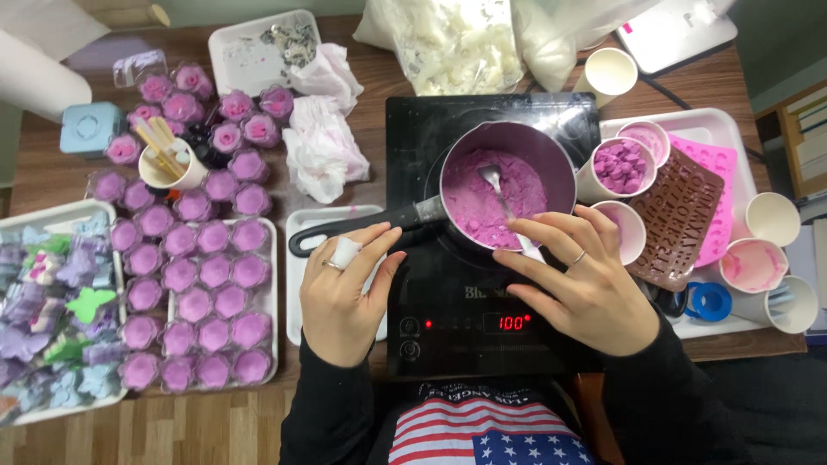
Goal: The person wipes the work table and a white tray with a paper tissue, adjusts the induction cooker settings, and stirs melted purple wax in a pot on the cooker. They then pour purple wax chunks from paper cups onto the tray, spreading the pieces with their hand.
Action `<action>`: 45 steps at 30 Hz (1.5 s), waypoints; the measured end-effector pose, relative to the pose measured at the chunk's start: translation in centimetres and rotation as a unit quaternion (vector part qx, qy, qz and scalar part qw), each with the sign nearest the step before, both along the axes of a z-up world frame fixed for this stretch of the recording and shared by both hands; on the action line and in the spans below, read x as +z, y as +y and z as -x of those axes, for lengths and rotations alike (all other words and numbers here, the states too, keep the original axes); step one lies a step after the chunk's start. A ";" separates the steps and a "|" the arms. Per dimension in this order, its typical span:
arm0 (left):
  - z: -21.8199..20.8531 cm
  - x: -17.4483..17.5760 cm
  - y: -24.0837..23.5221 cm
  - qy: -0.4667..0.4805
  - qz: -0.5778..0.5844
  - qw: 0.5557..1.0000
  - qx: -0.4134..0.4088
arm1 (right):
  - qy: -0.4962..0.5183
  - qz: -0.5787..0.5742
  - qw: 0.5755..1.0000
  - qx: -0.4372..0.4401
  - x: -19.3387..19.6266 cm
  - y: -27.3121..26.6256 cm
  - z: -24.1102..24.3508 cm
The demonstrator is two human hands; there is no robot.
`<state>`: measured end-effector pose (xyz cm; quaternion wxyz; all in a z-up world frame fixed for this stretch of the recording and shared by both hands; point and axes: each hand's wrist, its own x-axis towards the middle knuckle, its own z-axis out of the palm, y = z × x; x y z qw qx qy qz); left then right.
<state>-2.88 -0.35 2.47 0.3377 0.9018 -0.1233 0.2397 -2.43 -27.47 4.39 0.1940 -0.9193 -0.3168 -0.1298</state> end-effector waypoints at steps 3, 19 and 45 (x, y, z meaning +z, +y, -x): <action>1.7 0.6 0.9 0.003 0.018 1.000 0.016 | -0.008 -0.027 0.999 0.041 0.8 1.6 0.6; 11.1 -4.1 6.1 0.113 0.044 0.975 0.188 | 0.002 -0.096 0.960 0.263 -2.3 14.1 2.8; 9.9 -14.7 7.6 0.159 -0.066 0.984 0.054 | 0.065 0.194 0.977 0.052 -11.9 19.7 7.3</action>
